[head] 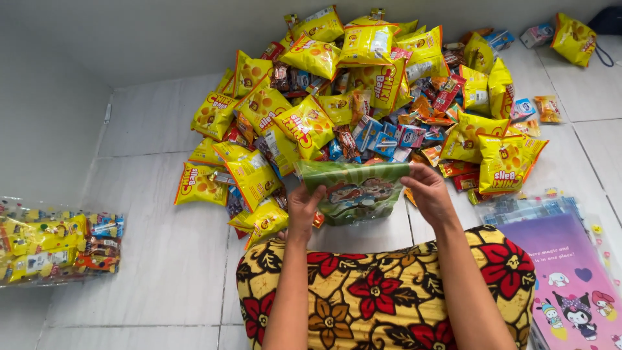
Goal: Packing small individual snack and candy packets into larger plastic bags from a pile on the floor.
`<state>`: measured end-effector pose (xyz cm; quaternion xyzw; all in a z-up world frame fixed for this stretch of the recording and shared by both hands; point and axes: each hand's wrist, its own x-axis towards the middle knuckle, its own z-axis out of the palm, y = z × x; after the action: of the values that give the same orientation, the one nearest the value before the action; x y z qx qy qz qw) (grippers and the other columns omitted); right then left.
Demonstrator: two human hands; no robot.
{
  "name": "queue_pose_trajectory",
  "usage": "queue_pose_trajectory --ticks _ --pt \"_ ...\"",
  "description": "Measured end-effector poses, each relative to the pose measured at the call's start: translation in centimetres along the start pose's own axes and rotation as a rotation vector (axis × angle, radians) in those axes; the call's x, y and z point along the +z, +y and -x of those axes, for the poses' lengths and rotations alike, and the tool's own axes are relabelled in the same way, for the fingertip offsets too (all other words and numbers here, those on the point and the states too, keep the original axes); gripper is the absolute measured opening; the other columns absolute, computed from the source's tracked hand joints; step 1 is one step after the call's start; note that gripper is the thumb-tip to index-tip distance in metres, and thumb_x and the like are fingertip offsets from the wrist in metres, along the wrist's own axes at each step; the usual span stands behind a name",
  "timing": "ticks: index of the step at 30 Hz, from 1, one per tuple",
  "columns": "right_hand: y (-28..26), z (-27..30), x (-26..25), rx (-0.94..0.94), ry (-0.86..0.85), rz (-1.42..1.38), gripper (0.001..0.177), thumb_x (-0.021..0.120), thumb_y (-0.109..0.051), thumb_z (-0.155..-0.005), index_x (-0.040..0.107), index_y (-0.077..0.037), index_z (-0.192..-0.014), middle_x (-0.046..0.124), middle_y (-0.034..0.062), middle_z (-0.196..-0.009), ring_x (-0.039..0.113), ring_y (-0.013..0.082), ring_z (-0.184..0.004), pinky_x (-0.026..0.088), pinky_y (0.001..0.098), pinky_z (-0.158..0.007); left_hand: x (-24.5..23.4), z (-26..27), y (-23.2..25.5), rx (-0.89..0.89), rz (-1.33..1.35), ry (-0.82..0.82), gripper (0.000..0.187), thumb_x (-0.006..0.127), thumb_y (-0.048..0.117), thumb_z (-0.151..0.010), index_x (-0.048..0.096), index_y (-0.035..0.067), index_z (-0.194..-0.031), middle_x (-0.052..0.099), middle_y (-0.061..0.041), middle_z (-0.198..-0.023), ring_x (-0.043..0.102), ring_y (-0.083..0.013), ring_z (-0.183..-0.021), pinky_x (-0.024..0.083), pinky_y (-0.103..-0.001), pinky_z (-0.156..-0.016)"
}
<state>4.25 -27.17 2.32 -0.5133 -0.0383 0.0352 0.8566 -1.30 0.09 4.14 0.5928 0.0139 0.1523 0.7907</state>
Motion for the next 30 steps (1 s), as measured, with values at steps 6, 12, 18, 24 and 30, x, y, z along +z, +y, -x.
queue_pose_trajectory --ticks 6,12,18,24,30 --pt "-5.5 0.0 2.9 -0.125 -0.09 0.094 0.025 0.07 0.008 -0.087 0.072 -0.007 -0.107 0.075 0.01 -0.096 0.071 0.0196 -0.095 0.047 0.0419 -0.108 1.3 -0.7 3.8 0.072 -0.062 -0.04 0.013 0.074 0.013 -0.095 0.079 0.011 -0.107 0.078 -0.004 -0.099 0.063 -0.0077 -0.098 0.051 -0.035 -0.096" --pt "-10.2 0.4 7.0 -0.285 -0.113 0.232 0.024 0.075 0.006 -0.084 0.072 -0.003 -0.106 0.073 0.0062 -0.09 0.069 0.0138 -0.093 0.051 0.037 -0.104 3.6 -1.0 10.5 0.204 -0.028 -0.061 0.015 0.073 0.014 -0.096 0.08 0.007 -0.107 0.079 -0.006 -0.098 0.066 -0.0083 -0.096 0.054 -0.032 -0.092" --pt "-14.3 1.6 9.0 -0.548 -0.096 0.721 0.026 0.086 -0.008 -0.082 0.075 -0.007 -0.106 0.072 0.0043 -0.083 0.068 0.0138 -0.087 0.052 0.0328 -0.094 3.3 -0.7 13.8 0.399 -0.274 -0.008 0.015 0.08 0.012 -0.088 0.082 0.012 -0.103 0.074 -0.004 -0.088 0.071 -0.0125 -0.088 0.056 -0.031 -0.087" --pt "-17.0 3.2 10.9 -0.775 -0.223 1.18 0.012 0.075 -0.019 -0.093 0.079 -0.015 -0.103 0.069 0.0062 -0.074 0.068 0.0254 -0.076 0.054 0.0385 -0.083 2.5 0.1 13.6 0.519 -0.576 -0.043 0.015 0.073 0.018 -0.095 0.078 0.02 -0.109 0.074 -0.003 -0.085 0.074 -0.0216 -0.084 0.058 -0.038 -0.083" --pt "-18.6 4.6 12.3 -0.68 -0.385 1.328 0.014 0.061 -0.011 -0.098 0.072 -0.01 -0.106 0.063 0.0115 -0.076 0.064 0.0312 -0.069 0.055 0.0435 -0.074 2.3 0.7 13.7 0.529 -0.72 -0.064 0.011 0.065 0.022 -0.1 0.074 0.025 -0.098 0.073 0.004 -0.088 0.073 -0.0213 -0.086 0.058 -0.038 -0.085"
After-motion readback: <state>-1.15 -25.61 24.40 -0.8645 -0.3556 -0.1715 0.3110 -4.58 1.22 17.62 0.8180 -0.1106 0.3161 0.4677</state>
